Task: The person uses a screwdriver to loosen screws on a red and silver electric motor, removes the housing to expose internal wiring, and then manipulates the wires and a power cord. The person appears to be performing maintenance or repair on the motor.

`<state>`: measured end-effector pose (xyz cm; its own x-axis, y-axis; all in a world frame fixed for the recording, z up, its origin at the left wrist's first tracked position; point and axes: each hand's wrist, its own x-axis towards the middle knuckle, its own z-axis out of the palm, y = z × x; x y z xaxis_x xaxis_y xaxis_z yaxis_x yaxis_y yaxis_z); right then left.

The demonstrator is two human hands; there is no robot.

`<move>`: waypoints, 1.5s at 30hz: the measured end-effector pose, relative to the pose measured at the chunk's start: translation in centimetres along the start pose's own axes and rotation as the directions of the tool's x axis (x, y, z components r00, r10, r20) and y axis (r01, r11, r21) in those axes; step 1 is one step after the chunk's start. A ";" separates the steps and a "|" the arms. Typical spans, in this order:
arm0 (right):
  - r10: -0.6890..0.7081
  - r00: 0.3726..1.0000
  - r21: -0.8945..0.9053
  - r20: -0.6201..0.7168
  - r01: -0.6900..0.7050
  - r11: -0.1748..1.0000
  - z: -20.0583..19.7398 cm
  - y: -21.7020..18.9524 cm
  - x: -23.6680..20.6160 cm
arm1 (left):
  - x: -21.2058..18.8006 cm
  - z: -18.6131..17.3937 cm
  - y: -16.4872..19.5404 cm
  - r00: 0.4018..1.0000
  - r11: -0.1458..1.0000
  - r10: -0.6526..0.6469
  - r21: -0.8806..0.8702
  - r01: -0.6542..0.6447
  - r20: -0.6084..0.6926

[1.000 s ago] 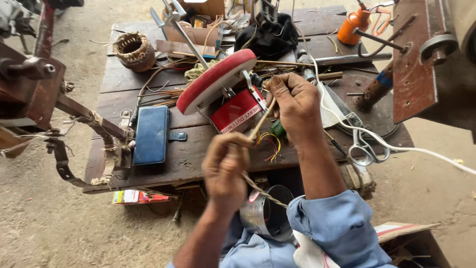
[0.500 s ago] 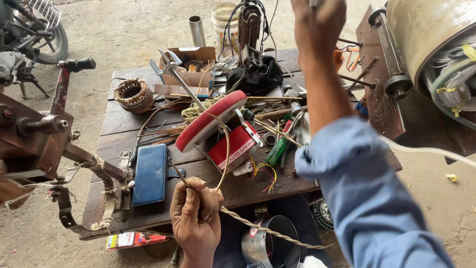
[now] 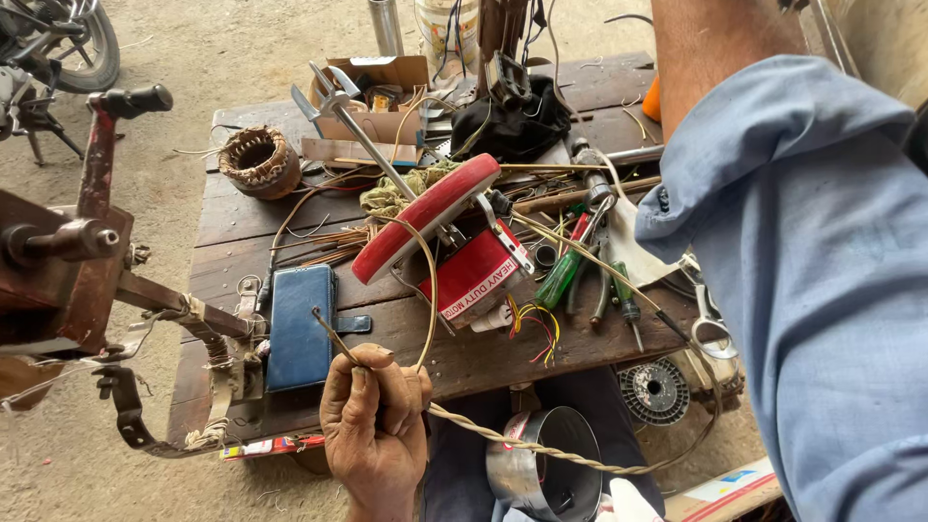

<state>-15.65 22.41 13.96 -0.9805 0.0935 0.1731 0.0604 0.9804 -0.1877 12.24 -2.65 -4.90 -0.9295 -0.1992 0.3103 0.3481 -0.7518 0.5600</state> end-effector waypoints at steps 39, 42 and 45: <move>-0.225 0.781 0.235 0.583 0.104 0.966 18.1 1.6 -2.6 | 0.2 -1.7 1.7 0.999 0.999 0.017 0.031 -0.016 -0.036; -0.357 0.762 0.147 0.540 0.332 0.932 19.1 1.0 -3.3 | 0.4 -1.4 1.3 1.000 0.999 0.022 0.029 -0.022 0.002; -0.389 0.791 0.061 0.473 0.411 0.910 18.6 0.3 -3.7 | 0.8 -1.5 1.0 0.999 1.000 0.031 -0.006 -0.030 0.031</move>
<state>-15.49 19.17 -4.68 -0.8873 -0.3893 -0.2474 -0.3591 0.9196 -0.1591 11.72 -4.52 -5.22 -0.9142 -0.2026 0.3510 0.3756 -0.7489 0.5460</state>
